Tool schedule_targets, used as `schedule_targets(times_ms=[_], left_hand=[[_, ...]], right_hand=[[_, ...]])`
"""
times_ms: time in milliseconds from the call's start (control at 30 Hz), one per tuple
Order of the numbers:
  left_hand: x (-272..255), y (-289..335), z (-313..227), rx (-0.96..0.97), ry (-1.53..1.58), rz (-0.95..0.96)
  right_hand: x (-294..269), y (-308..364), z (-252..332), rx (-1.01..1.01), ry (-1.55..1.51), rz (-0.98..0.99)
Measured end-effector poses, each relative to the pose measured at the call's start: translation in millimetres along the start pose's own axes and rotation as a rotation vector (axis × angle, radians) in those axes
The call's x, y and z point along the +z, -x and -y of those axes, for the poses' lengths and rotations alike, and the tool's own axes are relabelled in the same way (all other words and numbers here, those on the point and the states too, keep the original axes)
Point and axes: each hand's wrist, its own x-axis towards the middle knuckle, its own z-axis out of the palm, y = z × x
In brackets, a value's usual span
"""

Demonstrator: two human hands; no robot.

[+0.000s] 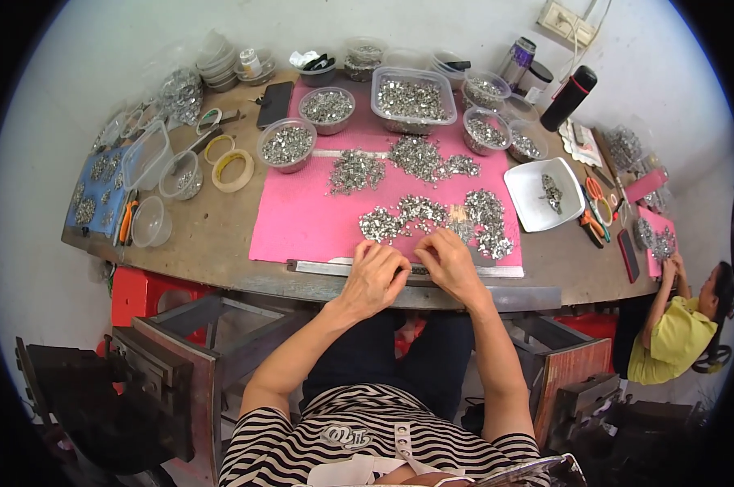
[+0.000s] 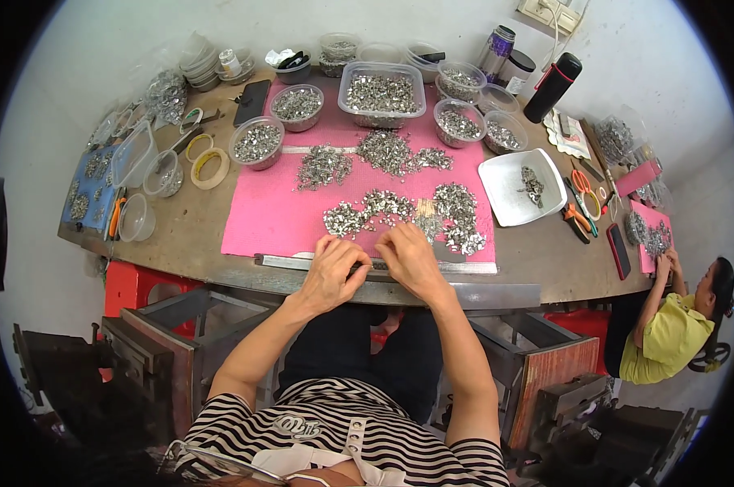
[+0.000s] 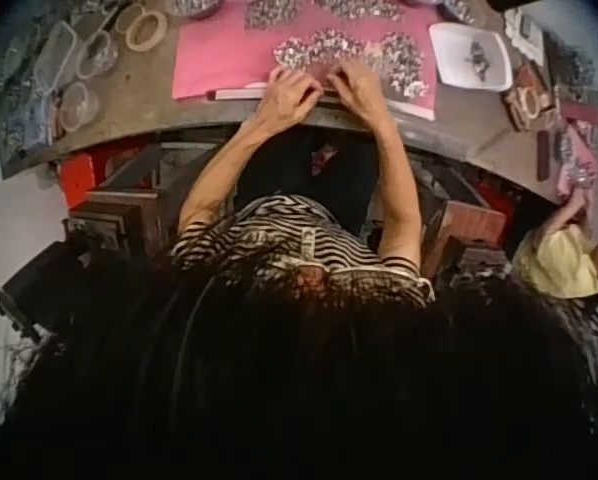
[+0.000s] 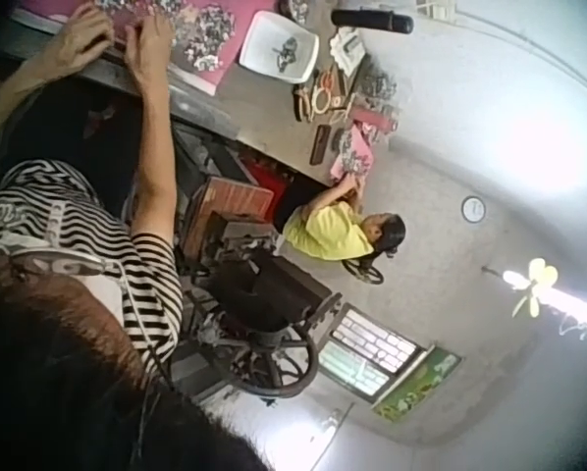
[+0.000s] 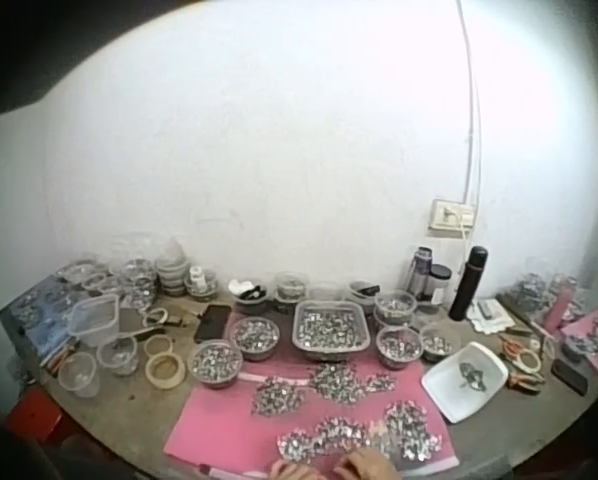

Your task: The person sorts small metal parts from plastic containers by hand, then assembles them using a manual hand-press machine.

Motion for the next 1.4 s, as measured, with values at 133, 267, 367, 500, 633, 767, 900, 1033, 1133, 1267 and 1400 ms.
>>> schedule_targets(times_ms=[133,267,367,500,633,767,900,1033,1133,1267,1400], left_hand=[[4,-2,-1,0.024,-0.023,0.024],[7,-5,-3,0.059,-0.029,0.011],[6,-4,-2,0.073,-0.052,0.024],[-2,2,10,0.008,-0.005,0.049],[-19,-2,11,-0.134,-0.278,0.073],[-27,10,12,-0.135,-0.304,0.245],[-36,14,14,-0.179,-0.152,0.215],[-34,13,19,-0.199,-0.089,-0.067],[-34,12,17,-0.197,-0.125,-0.181],[-25,13,17,-0.183,-0.130,-0.220],[-21,12,13,-0.160,-0.129,-0.227]], right_hand=[[-9,23,14,0.054,-0.087,-0.042],[-4,36,18,-0.002,-0.013,-0.050],[0,40,18,-0.030,0.070,-0.075],[-2,38,16,-0.041,0.040,-0.078],[-1,25,12,-0.023,0.000,-0.131],[13,2,7,-0.027,0.049,-0.084],[26,-13,8,-0.055,0.111,-0.038],[25,-16,7,-0.119,0.173,0.020],[19,-16,8,-0.075,0.092,-0.003],[26,-17,9,-0.061,0.107,0.018],[35,-19,2,-0.084,0.167,0.029]])
